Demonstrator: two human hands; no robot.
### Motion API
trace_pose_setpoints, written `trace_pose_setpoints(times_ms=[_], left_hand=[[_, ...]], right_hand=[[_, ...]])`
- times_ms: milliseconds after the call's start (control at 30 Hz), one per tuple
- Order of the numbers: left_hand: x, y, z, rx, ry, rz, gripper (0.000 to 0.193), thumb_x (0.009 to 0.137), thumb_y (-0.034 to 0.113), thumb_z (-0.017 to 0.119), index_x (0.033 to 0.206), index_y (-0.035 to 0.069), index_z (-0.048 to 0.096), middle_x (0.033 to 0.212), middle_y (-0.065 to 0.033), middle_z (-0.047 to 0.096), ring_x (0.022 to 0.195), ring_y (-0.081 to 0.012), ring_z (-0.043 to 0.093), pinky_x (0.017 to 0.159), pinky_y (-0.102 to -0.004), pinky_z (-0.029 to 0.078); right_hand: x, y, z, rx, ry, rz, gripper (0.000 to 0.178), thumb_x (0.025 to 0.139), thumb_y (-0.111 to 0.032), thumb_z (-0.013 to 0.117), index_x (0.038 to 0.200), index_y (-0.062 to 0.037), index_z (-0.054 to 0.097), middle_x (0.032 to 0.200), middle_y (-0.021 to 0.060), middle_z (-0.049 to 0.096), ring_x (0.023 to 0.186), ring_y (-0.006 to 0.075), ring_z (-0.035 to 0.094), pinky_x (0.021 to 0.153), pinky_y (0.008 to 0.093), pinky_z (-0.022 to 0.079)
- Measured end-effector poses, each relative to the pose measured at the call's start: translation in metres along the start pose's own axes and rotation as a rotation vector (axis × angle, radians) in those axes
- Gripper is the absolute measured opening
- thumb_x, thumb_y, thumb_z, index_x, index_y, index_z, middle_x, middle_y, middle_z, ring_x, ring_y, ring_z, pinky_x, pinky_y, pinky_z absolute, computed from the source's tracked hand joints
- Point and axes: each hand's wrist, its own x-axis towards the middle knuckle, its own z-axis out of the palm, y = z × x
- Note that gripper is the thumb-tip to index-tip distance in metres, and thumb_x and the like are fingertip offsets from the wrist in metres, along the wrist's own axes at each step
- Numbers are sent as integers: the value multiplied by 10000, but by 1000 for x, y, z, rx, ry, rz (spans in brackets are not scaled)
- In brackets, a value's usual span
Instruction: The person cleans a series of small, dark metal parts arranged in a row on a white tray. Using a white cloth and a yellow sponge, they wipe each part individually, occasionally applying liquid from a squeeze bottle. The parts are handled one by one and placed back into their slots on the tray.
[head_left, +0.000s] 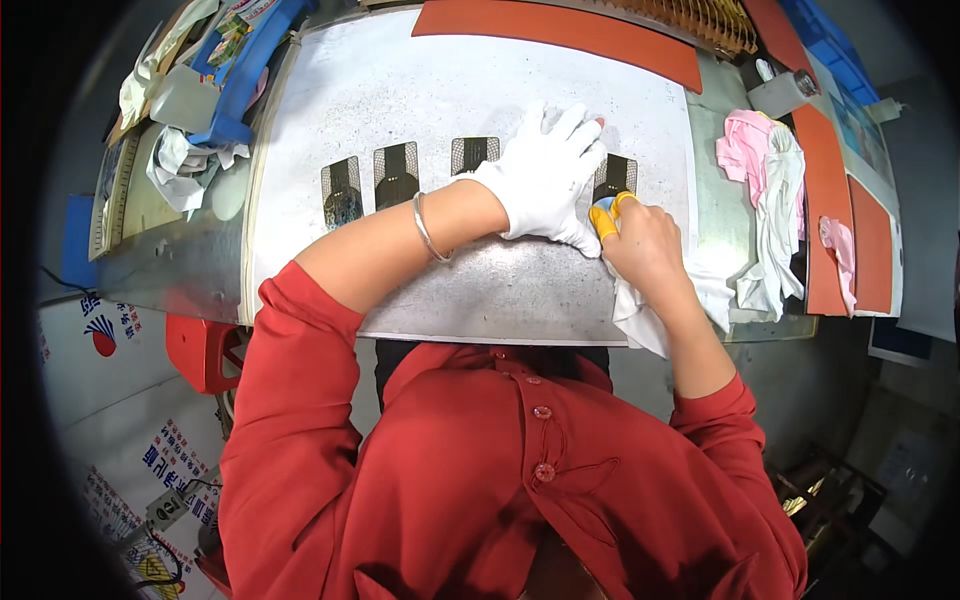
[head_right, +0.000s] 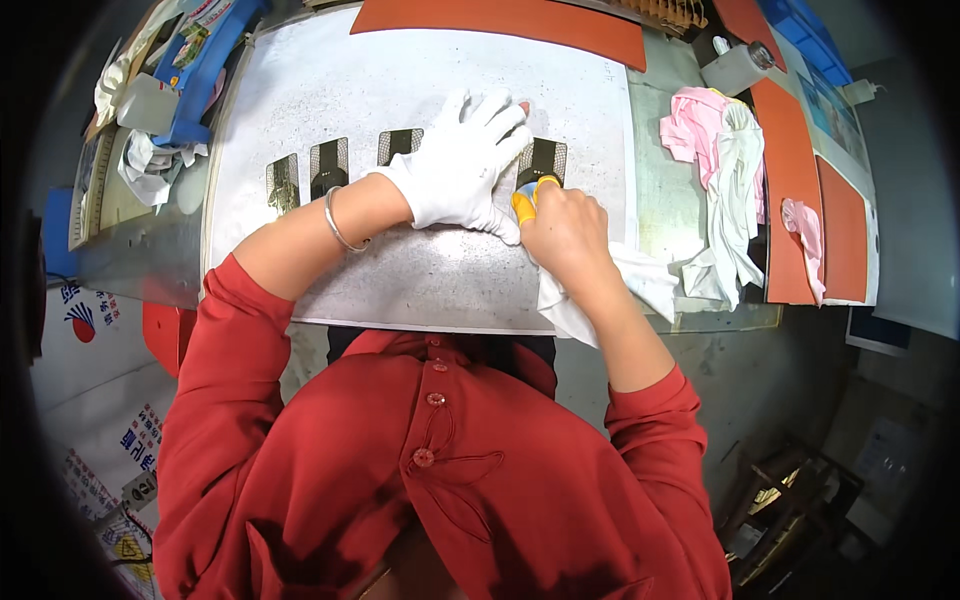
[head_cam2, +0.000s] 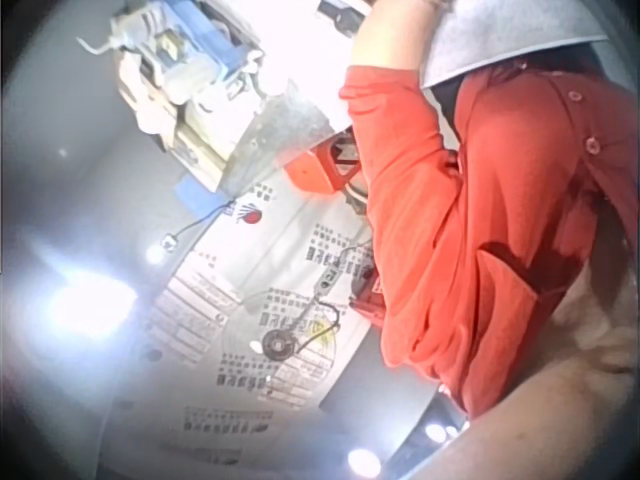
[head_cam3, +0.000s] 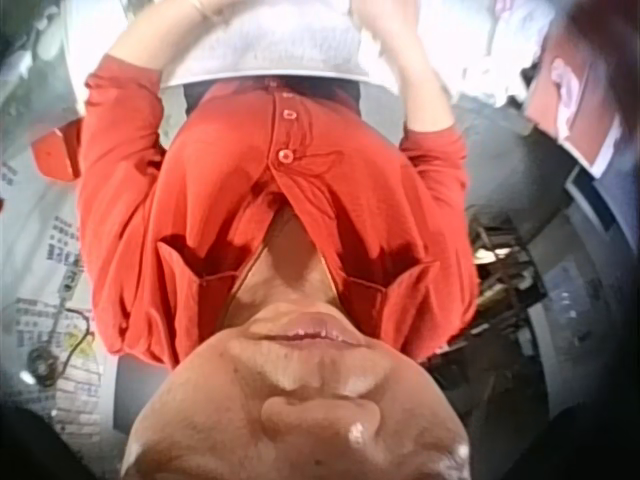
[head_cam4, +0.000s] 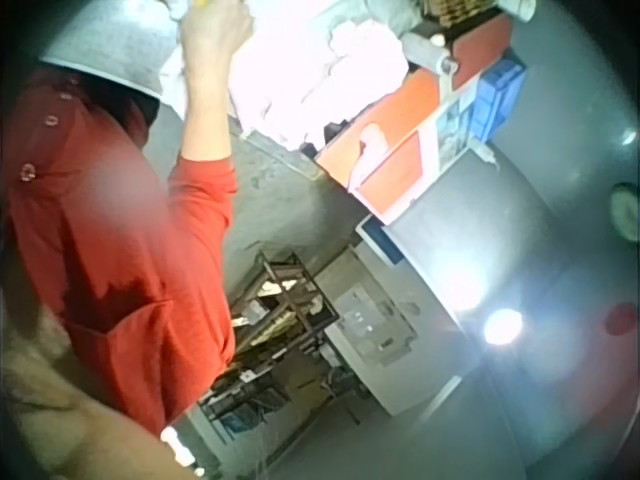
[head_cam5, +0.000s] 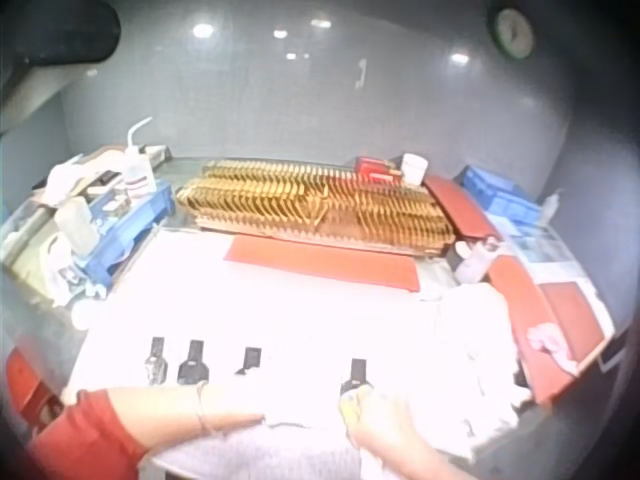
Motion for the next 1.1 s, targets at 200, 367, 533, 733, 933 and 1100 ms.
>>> trace_pose_setpoints(times_ms=[200, 367, 533, 733, 933, 1100], left_hand=[[0, 1, -10, -38, -141, -44, 1076, 491, 699, 655, 1278, 17, 384, 1348, -202, 319, 1282, -352, 248, 1012, -558, 197], [-19, -18, -15, -118, -40, -67, 1039, 522, 644, 682, 1300, 36, 360, 1331, -223, 318, 1290, -351, 233, 1021, -536, 183], [-49, -29, -28, -32, -69, -245, 924, 560, 572, 706, 1260, 47, 407, 1319, -168, 372, 1273, -341, 272, 1031, -520, 188], [-61, -30, -16, 4, 94, -236, 848, 595, 558, 690, 1221, 34, 458, 1305, -175, 382, 1256, -335, 292, 1016, -525, 199], [-60, -29, -11, 29, 99, -304, 853, 600, 544, 685, 1236, 28, 445, 1297, -174, 387, 1249, -334, 298, 1012, -515, 201], [-57, -33, -12, -16, 90, -288, 884, 591, 547, 684, 1254, 18, 432, 1271, -161, 405, 1234, -322, 304, 1009, -492, 203]], right_hand=[[-19, 1, 6, 23, 33, -46, 207, 745, -158, 596, 696, 38, 552, 613, 244, 574, 592, 398, 585, 564, 480, 460], [-27, -4, -5, -10, -62, -58, 235, 766, -205, 598, 742, 25, 558, 625, 244, 578, 619, 400, 586, 593, 477, 459], [-1, -22, -30, -16, -30, -108, 254, 783, -243, 580, 767, 11, 582, 678, 229, 603, 649, 395, 592, 611, 471, 458], [65, -39, -13, -19, -42, -127, 218, 770, -201, 551, 806, 4, 615, 735, 222, 617, 719, 378, 602, 659, 444, 464], [94, -47, 1, -19, -87, -111, 200, 720, -153, 535, 810, 3, 621, 792, 228, 626, 759, 371, 607, 678, 430, 472], [91, -52, 7, -25, -87, -58, 198, 710, -147, 562, 807, 17, 614, 796, 230, 623, 766, 376, 608, 682, 437, 476]])
